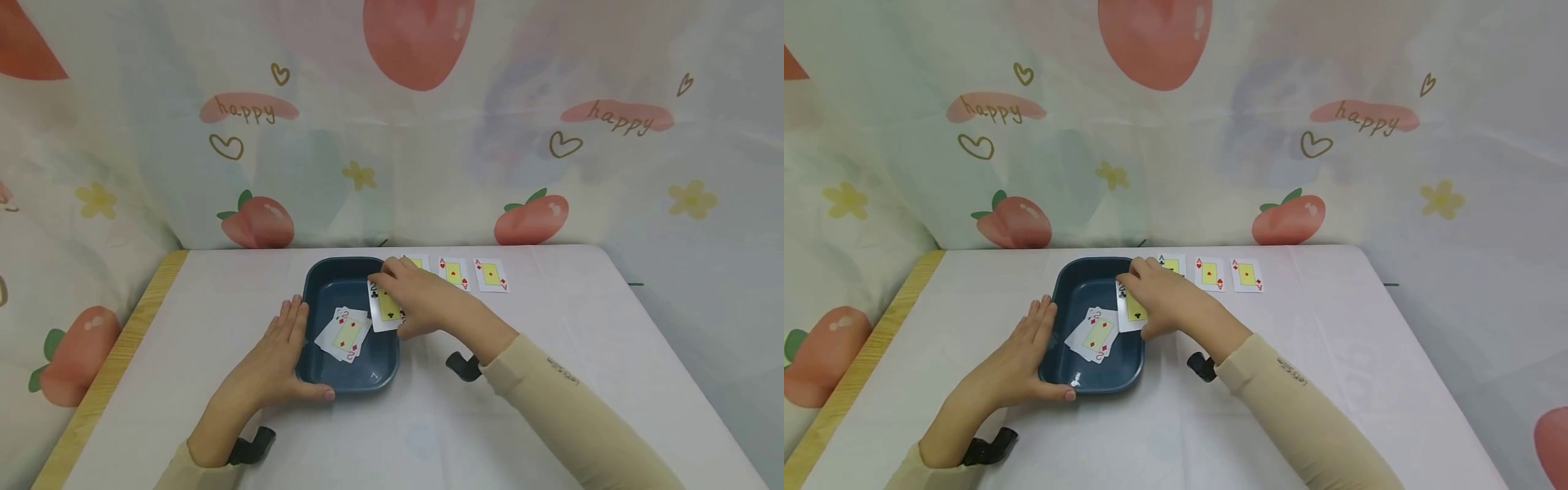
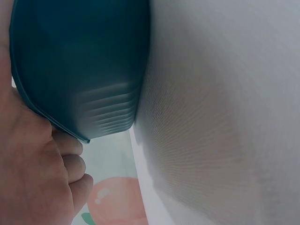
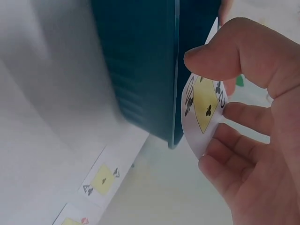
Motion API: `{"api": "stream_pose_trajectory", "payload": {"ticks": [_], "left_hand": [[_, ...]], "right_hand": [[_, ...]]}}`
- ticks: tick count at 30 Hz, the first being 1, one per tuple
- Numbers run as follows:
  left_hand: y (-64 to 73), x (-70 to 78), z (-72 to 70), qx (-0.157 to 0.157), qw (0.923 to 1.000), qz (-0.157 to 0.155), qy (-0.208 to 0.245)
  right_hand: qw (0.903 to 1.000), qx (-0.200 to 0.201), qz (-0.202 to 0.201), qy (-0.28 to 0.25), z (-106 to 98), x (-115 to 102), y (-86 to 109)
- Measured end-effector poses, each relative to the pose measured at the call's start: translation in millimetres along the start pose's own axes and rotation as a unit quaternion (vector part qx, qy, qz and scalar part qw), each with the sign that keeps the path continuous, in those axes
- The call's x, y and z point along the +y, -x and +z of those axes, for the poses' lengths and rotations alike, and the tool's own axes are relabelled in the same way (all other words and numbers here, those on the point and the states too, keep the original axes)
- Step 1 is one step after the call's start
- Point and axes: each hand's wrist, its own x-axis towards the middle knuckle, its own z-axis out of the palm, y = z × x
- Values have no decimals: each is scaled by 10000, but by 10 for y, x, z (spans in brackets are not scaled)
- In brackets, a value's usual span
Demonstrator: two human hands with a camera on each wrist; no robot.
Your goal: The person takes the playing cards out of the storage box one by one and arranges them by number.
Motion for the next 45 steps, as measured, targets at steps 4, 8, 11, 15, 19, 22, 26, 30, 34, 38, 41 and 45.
{"api": "stream_pose_trajectory", "payload": {"ticks": [4, 8, 11, 15, 19, 22, 26, 30, 34, 38, 41, 45], "left_hand": [[-8, -2, 5, -37, 10000, -13, 29], [-6, -2, -11, -43, 10000, 25, 37], [-1, 1, -23, -29, 10000, 62, 41], [10, 4, -21, 8, 9999, 93, 60], [27, 5, -21, 62, 9999, 113, 101], [29, 2, -23, 44, 9999, 100, 104], [21, -2, -22, -50, 10000, 40, 64], [14, -2, -18, -71, 10000, 13, 53], [14, -4, -19, -28, 10000, 24, 70], [14, 0, -25, -38, 10000, 14, 88], [11, -4, -19, -39, 10000, 3, 84], [2, -13, -7, -66, 10000, -26, 63]], "right_hand": [[9999, 24, 99, -28, -16, 78, 42], [9998, 44, 170, -1, -19, 151, 73], [9998, 56, 190, 62, -4, 209, 91], [9997, 46, 224, 50, 22, 275, 115], [9997, 42, 259, -14, 52, 325, 139], [9993, 21, 368, -64, 70, 353, 161], [9983, -47, 569, -146, 86, 386, 196], [9975, -122, 670, -183, 117, 432, 216], [9972, -179, 703, -185, 157, 482, 229], [9966, -191, 768, -218, 194, 518, 237], [9956, -247, 856, -279, 218, 532, 238], [9937, -401, 971, -402, 261, 545, 225]]}}
